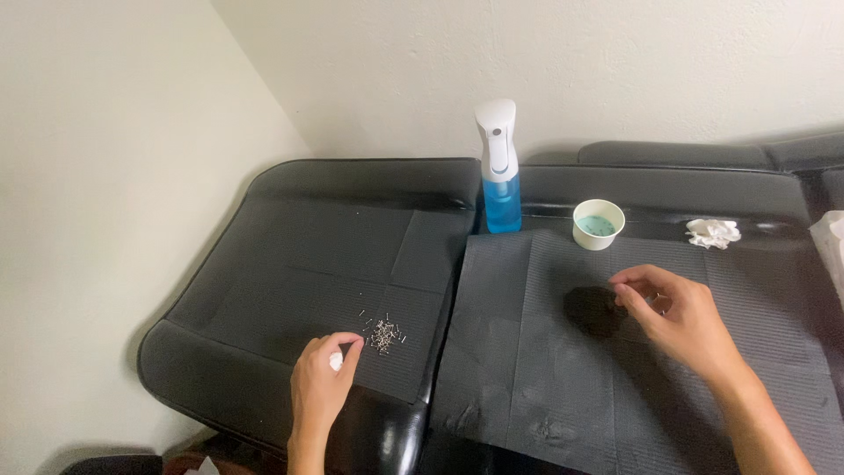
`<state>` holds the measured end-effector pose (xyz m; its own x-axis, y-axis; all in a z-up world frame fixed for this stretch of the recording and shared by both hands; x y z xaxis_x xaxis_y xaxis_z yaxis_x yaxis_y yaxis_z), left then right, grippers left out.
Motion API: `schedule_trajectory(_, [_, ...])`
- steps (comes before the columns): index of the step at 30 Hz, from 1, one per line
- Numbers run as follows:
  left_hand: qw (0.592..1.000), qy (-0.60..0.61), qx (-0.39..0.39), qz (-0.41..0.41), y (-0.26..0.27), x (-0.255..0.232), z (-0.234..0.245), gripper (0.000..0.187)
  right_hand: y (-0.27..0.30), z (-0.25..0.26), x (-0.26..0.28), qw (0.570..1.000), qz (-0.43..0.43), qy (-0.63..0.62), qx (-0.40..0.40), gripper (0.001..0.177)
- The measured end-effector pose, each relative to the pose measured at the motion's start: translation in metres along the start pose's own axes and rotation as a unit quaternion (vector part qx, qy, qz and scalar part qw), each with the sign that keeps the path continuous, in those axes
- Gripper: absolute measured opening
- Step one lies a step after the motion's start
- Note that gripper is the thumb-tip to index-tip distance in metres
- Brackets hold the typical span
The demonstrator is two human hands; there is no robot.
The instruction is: The person repeatedly picks up small metal pins from a black mat using tweezers, wipes each pin with a tissue, and places it back on the mat. A spray bottle, a small cup with blue liquid, and a tissue pack are visible nearby.
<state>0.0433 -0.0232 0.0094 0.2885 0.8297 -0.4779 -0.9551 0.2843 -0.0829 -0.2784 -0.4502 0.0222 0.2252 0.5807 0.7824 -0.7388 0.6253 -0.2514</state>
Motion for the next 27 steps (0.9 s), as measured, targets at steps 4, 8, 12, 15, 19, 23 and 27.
schedule_trajectory(4, [0.998,0.060,0.012,0.033,0.002,0.000,0.010,0.017,0.005,0.004,0.018,0.998,-0.058,-0.003,-0.004,0.019])
schedule_trajectory(8, [0.993,0.112,-0.045,-0.010,0.002,-0.002,0.018,0.020,0.004,0.006,0.017,0.999,-0.035,0.005,-0.009,0.019])
schedule_trajectory(12, [0.977,0.182,-0.078,-0.072,0.013,-0.030,0.028,0.021,0.001,0.005,0.005,1.000,0.011,0.019,-0.014,0.019])
schedule_trajectory(15, [0.960,0.264,-0.025,-0.084,0.033,-0.098,0.032,0.025,0.004,0.014,0.023,0.999,-0.022,0.002,-0.032,0.022])
schedule_trajectory(19, [0.928,0.322,0.020,-0.187,0.052,-0.192,0.011,0.024,0.002,0.013,0.013,0.999,-0.016,0.014,-0.034,0.022])
schedule_trajectory(23, [0.872,0.400,0.126,-0.253,0.063,-0.272,-0.029,0.024,-0.001,0.011,0.001,0.997,0.012,-0.050,-0.057,0.019])
schedule_trajectory(27, [0.833,0.424,0.208,-0.287,0.063,-0.324,-0.078,0.023,-0.001,0.013,-0.003,0.984,0.046,-0.144,-0.091,0.020])
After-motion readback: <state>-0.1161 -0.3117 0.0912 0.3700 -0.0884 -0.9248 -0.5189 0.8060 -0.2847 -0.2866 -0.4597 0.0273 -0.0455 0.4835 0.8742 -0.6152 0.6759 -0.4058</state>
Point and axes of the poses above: each hand's wrist, its own y-axis away from the middle knuckle, its own z-axis out of the back of the hand, x = y × z, the point moved 5 cm from there along -y, towards the middle knuckle, and after that the axes turned 13 degrees about z, right-handed, at the moved point
